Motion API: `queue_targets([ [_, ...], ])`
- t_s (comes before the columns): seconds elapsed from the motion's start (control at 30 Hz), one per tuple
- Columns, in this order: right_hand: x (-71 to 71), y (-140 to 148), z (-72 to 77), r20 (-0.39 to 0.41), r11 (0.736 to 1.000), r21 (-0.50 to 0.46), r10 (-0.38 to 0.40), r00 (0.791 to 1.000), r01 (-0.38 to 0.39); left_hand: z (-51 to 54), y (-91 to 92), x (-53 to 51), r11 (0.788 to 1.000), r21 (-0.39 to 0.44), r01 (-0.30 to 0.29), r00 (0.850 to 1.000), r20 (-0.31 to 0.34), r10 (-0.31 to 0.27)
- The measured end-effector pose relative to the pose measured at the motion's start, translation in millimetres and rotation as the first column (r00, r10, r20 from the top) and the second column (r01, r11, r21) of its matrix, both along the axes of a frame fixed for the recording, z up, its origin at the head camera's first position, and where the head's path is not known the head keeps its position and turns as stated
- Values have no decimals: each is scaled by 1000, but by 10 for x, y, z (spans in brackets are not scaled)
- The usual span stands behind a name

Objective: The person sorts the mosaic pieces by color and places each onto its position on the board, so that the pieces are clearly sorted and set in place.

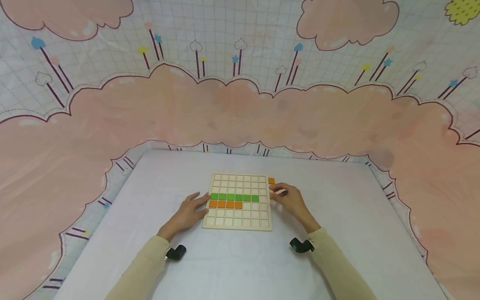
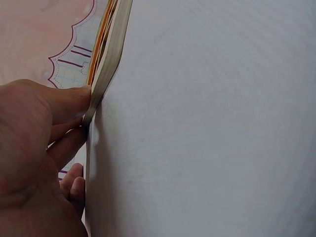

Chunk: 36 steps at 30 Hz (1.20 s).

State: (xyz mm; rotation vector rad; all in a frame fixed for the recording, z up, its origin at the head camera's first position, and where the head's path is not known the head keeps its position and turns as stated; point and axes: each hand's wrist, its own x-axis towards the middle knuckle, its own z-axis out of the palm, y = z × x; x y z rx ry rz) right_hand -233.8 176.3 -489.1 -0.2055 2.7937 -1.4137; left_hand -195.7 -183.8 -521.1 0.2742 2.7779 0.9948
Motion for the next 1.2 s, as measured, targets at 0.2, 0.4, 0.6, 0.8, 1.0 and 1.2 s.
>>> queue_targets([
  [0.2,-50,41,-53,20,1000,-7,-21,1000,21,13,10,1,1000,-5,2,1000,-6,-2],
  [0.4,-78,76,-88,71,998,22,-55,996,54,2,11,-5,1000,-4,2,1000,-14,-2],
  [0.6,-129,100,-130,114,996,46,-79,990,75,0,5,-4,1000,-9,4,1000,-20,-4],
  [0.8,-184,113,-186,165,992,84,-108,980,95,-2,7,-2,1000,-9,3,1000,-15,-3],
  [1.0,-204,87,-184,177,990,102,-114,978,97,0,10,1,1000,-6,1,1000,-10,-1],
  [1.2,-227,82,-216,160,990,120,-96,982,77,-4,7,-2,1000,1,-3,1000,-3,3],
])
